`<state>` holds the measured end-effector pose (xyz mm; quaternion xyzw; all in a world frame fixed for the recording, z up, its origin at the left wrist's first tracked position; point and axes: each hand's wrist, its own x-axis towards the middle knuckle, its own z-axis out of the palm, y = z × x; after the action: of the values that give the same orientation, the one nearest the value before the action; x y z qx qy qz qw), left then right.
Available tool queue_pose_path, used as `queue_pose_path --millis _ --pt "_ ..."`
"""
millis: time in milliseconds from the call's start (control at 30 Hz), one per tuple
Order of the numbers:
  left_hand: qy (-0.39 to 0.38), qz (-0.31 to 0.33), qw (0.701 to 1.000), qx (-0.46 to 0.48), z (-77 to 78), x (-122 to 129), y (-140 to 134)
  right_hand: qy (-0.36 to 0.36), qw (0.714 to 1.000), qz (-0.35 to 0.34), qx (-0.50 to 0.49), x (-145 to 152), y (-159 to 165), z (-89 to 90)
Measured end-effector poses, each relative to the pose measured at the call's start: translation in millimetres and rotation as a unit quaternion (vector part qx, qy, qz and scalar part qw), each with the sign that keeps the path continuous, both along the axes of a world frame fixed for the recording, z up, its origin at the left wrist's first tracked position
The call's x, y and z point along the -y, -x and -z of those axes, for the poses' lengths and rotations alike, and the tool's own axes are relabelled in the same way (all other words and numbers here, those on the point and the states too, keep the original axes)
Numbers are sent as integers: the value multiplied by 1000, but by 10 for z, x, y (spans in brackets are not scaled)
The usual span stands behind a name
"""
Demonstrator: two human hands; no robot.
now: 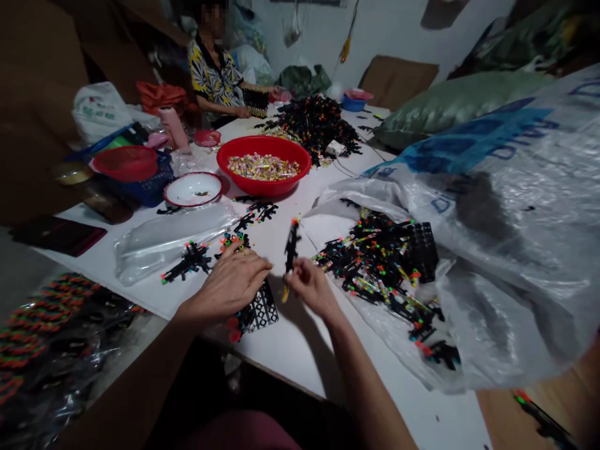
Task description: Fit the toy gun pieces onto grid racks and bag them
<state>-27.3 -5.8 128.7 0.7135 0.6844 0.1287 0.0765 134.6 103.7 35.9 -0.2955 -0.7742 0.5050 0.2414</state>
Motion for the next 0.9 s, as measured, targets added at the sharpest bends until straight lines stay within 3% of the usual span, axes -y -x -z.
queue_pose_path --millis 133,367,533,633,733,900 --pt "-2 7 1000 -10 -3 2 5 97 995 31 -3 460 -245 299" --pt "-11 12 1000 -14 5 14 10 116 990 21 -79 631 -147 133" --pt "-13 12 1000 -14 -16 18 0 43 995 85 12 897 13 407" --pt "-16 14 1000 -14 -11 12 -5 10 995 85 58 911 28 486" --pt "-23 8 1000 -9 4 15 -15 -78 985 51 148 898 113 405" --pt "-40 15 999 -18 50 14 19 -181 936 13 302 933 404 197"
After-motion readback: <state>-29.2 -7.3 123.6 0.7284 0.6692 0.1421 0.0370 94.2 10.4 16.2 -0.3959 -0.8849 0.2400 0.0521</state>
